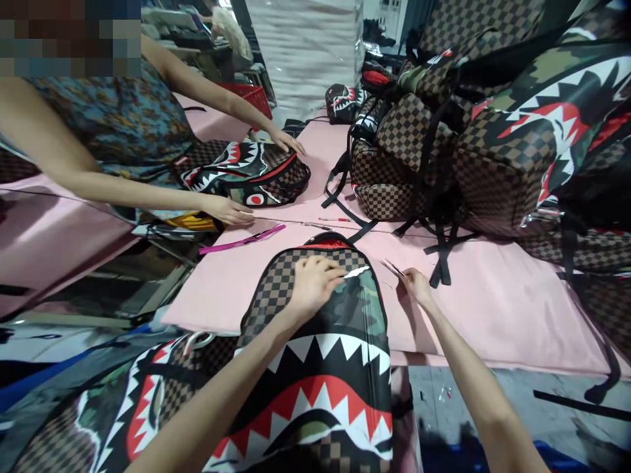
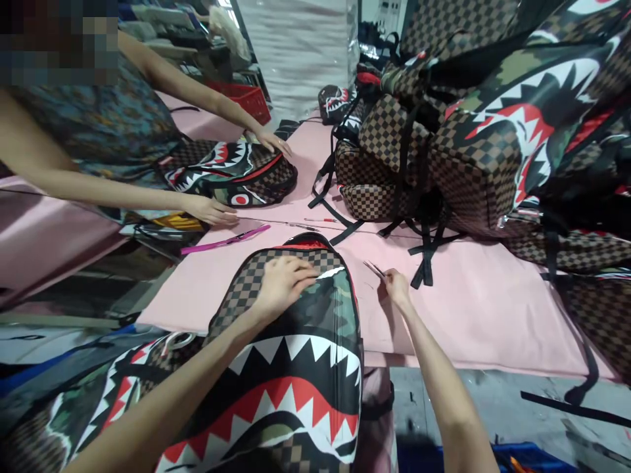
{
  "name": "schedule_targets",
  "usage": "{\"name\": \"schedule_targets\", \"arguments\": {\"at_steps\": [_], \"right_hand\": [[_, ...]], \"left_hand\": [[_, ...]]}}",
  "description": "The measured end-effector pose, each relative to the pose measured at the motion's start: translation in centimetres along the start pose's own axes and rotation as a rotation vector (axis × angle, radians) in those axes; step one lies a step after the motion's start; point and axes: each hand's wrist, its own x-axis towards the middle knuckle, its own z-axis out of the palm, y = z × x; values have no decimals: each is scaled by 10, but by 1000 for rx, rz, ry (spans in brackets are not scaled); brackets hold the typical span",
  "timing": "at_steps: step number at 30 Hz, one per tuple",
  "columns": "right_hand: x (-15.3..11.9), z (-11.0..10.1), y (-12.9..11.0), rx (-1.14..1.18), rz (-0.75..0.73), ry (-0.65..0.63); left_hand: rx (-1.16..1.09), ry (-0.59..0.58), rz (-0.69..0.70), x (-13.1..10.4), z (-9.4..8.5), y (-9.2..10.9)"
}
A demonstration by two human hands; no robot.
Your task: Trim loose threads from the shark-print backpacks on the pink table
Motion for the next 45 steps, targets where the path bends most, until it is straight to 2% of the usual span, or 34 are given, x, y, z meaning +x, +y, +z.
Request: {"name": "schedule_targets", "arguments": {"at_steps": [2,5,10,12,14,19,23,28,31,35,39,45], "right_hand": [[-10,-9,4,176,21,-68],[-41,-22,9,394,24,-158],[-87,-38,2,1001,163,-347],[-94,-40,-11,1100,188,-437],[-97,-41,-27,1055,141,-470],[-98,-32,-65,607,-81,-303],[-95,-22,-81,362,-211,-208],[-95,-15,-93,93,-261,-160],[-100,-15,-101,-101,-366,-90],[-104,-15,-107,-260,-511,-74],[-102,-12,-106,-343,-605,-23],[-99,-6,-101,-360,-636,15]], "left_hand": [[-7,-48,103,6,14,15],[-21,-52,160,8,28,19],[-53,-50,195,11,31,19],[-53,-72,223,13,31,23],[-48,-92,243,13,31,26],[-117,-118,194,6,34,29],[-142,-119,173,3,34,29],[-165,-103,152,2,35,30],[-183,-82,134,1,37,30],[-197,-59,119,1,38,31],[-180,-42,130,0,38,33],[-162,-3,127,-2,41,35]]}}
